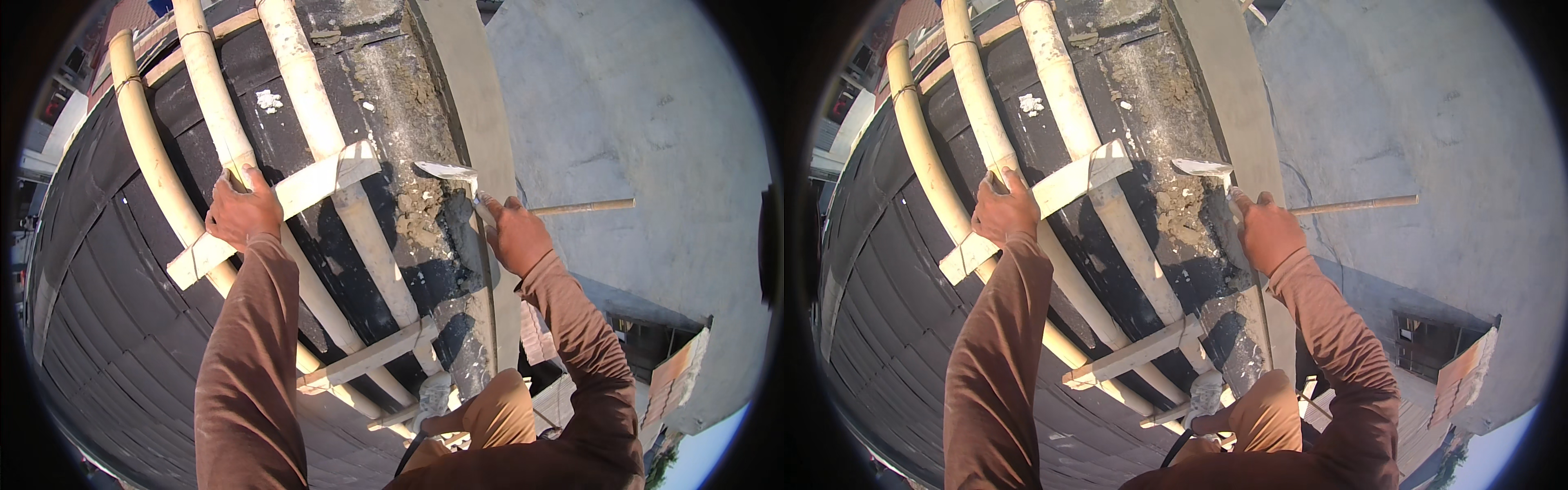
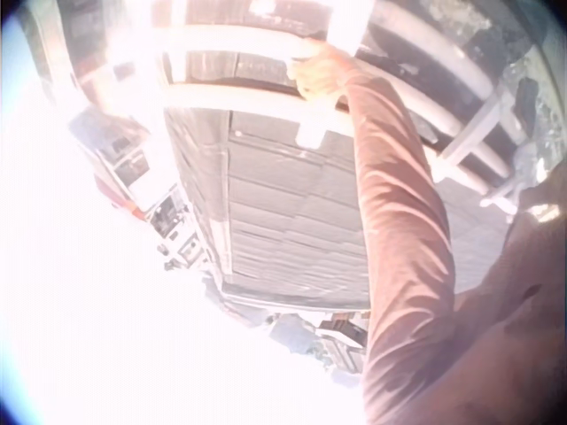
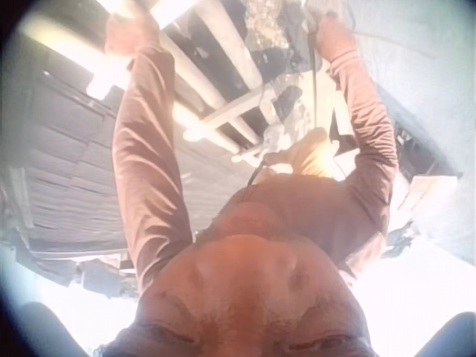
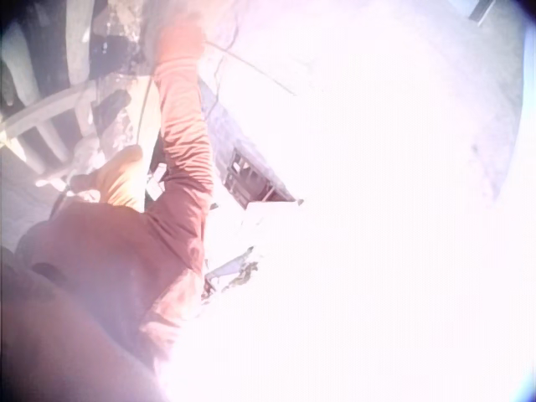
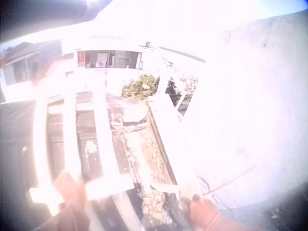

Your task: The person applies mortar to the edge of a tiled roof using a trowel and uses a wooden block to level the material.

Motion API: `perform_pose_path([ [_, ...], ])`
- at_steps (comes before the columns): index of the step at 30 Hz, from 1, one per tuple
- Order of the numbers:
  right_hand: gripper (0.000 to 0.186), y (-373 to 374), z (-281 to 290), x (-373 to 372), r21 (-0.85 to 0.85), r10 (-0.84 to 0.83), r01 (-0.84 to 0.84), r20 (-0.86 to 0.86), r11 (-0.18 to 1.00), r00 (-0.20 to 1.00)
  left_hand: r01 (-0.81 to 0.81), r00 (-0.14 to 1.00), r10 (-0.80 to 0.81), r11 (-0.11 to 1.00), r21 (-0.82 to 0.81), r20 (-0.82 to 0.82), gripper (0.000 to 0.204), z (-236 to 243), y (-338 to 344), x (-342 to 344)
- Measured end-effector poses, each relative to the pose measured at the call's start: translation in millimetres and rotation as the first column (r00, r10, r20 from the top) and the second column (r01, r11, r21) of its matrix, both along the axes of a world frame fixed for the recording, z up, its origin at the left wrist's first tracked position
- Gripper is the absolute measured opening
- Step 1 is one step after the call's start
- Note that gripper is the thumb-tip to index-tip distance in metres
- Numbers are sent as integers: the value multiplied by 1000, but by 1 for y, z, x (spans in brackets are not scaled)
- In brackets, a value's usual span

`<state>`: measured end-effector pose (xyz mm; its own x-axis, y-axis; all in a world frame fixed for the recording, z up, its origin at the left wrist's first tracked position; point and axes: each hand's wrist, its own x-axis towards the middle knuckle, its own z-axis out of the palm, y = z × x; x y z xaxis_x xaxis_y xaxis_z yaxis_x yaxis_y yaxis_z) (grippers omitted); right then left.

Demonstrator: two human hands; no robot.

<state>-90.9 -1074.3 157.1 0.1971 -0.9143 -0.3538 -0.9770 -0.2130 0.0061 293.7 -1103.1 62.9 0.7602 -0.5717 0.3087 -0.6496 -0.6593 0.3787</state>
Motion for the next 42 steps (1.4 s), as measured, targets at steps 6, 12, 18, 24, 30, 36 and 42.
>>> perform_pose_path([
  [6, 49, -124, -8, 45, -314, -32, 43, 41, 949, 999, 15, 1000, -15, 1000, 16, -26, 53, -5, -7, -13],
  [12, 52, -44, -47, 37, -61, -74, 74, 12, 995, 997, -6, 1000, 7, 999, 41, -12, 54, -4, 1, 4],
  [18, 45, 55, -45, -24, 405, -507, 306, 650, 862, 566, 16, 999, -15, 1000, 25, -50, 55, -2, -6, -9],
  [24, 34, -19, -76, 44, 786, -714, 7, 565, 618, -415, -20, 999, 21, 999, 49, -39, 53, 5, -3, -8],
  [30, 55, -119, -104, 77, 678, -744, -321, 536, 661, -400, -10, 1000, 11, 998, 67, -19, 53, 8, -5, -15],
  [36, 46, -163, -135, 102, 611, -681, -300, 651, 732, -336, -8, 1000, 8, 1000, 21, -14, 60, -1, -4, -14],
  [42, 41, -66, -182, 99, 698, -532, -100, 436, 709, -726, -43, 999, 44, 998, 45, -31, 61, 3, -4, -13],
])
